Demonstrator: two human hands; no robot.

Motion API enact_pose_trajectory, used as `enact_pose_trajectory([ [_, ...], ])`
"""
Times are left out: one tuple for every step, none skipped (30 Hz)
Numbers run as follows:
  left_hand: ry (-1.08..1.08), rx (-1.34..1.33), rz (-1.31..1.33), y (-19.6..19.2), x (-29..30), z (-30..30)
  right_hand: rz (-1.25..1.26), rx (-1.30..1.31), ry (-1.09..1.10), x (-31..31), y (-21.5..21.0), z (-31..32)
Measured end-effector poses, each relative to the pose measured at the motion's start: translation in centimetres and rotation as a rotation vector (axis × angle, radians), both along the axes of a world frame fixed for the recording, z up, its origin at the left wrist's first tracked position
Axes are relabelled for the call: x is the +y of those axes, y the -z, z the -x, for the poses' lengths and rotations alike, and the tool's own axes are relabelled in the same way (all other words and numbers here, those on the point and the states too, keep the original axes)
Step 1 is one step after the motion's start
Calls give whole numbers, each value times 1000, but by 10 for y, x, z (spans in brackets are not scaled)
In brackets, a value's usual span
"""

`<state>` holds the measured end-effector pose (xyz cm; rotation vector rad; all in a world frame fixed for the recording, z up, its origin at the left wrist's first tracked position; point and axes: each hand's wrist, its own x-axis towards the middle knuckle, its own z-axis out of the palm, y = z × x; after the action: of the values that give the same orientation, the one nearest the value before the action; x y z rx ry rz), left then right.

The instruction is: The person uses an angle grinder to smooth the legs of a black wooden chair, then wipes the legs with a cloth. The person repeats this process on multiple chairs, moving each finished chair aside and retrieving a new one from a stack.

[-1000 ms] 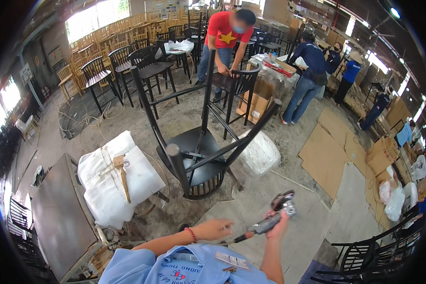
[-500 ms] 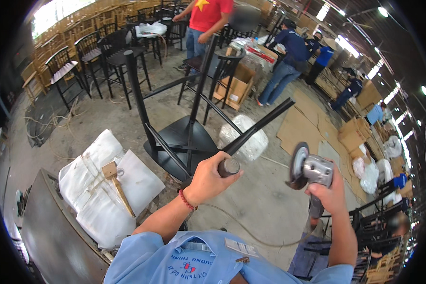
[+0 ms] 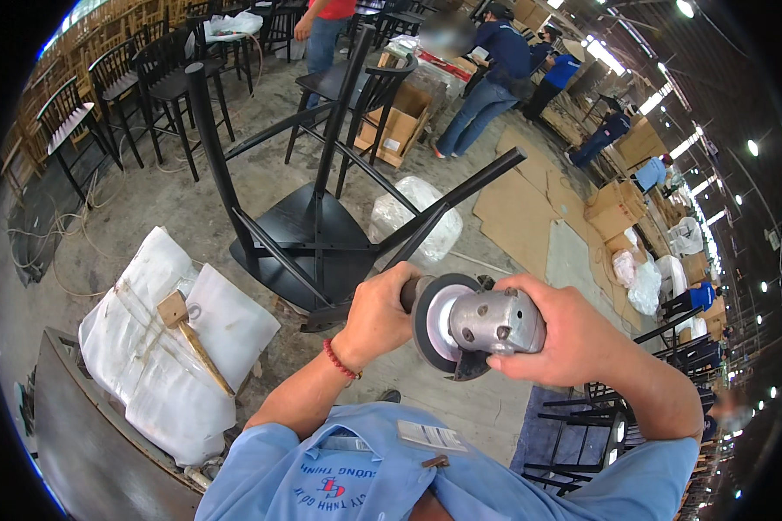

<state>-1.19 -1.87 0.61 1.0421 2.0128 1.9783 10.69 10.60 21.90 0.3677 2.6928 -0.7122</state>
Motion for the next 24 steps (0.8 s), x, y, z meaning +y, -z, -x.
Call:
enact_pose_trajectory([
  [-15, 13, -9, 2, 2, -1, -24, 60, 2, 3, 3, 3],
  [-29, 31, -14, 5, 4, -3, -43, 124, 6, 10, 9, 7],
  [-38, 48, -13, 7, 6, -6, -58, 188, 15, 17, 13, 9],
  [-51, 54, -4, 6, 6, -8, -127, 170, 69, 24, 11, 16],
  [-69, 64, 1, 3, 6, -6, -201, 156, 118, 32, 6, 27],
  [-85, 75, 5, 1, 6, -6, -274, 141, 169, 37, 3, 31],
  [-81, 91, 17, 3, 7, -6, -273, 160, 173, 40, 1, 23],
  [-84, 92, 9, 2, 9, -3, -209, 176, 153, 39, -2, 20],
  [-96, 90, 10, 4, 7, -3, -136, 187, 125, 36, -2, 12],
  [-108, 88, 11, 5, 5, -2, -63, 197, 97, 31, -3, 6],
  [-90, 59, 29, 4, 4, -2, -32, 153, 91, 21, -8, 2],
  [-69, 29, 48, 2, 2, -2, -38, 106, 81, 13, -8, 0],
  [-49, -1, 67, 0, 1, -2, -43, 58, 71, 7, -8, 0],
  [-36, 6, 56, 0, 1, -2, -52, 11, 64, 4, -7, -2],
  [-24, 13, 45, 1, 0, -2, -20, -9, 63, 7, -2, -4],
  [-12, 19, 34, 1, 0, -2, -85, 74, 65, 13, 6, 0],
  [-25, 23, 47, 1, 3, -4, -150, 149, 76, 21, 15, 3],
  [-44, 37, 68, -1, 5, -5, -206, 233, 82, 24, 18, 7],
  [-62, 52, 89, -2, 4, -6, -177, 192, 132, 26, 15, 10],
  [-73, 41, 69, -1, 4, -5, -159, 158, 175, 26, 3, 20],
  [-84, 29, 50, 1, 4, -5, -141, 124, 218, 25, -4, 24],
  [-94, 17, 30, 1, 4, -4, -101, 147, 184, 27, -6, 18],
  [-91, 10, 29, 1, 2, -2, -63, 160, 140, 28, -6, 11],
  [-70, -14, 51, -2, 1, -1, -25, 171, 97, 27, -5, 7],
])
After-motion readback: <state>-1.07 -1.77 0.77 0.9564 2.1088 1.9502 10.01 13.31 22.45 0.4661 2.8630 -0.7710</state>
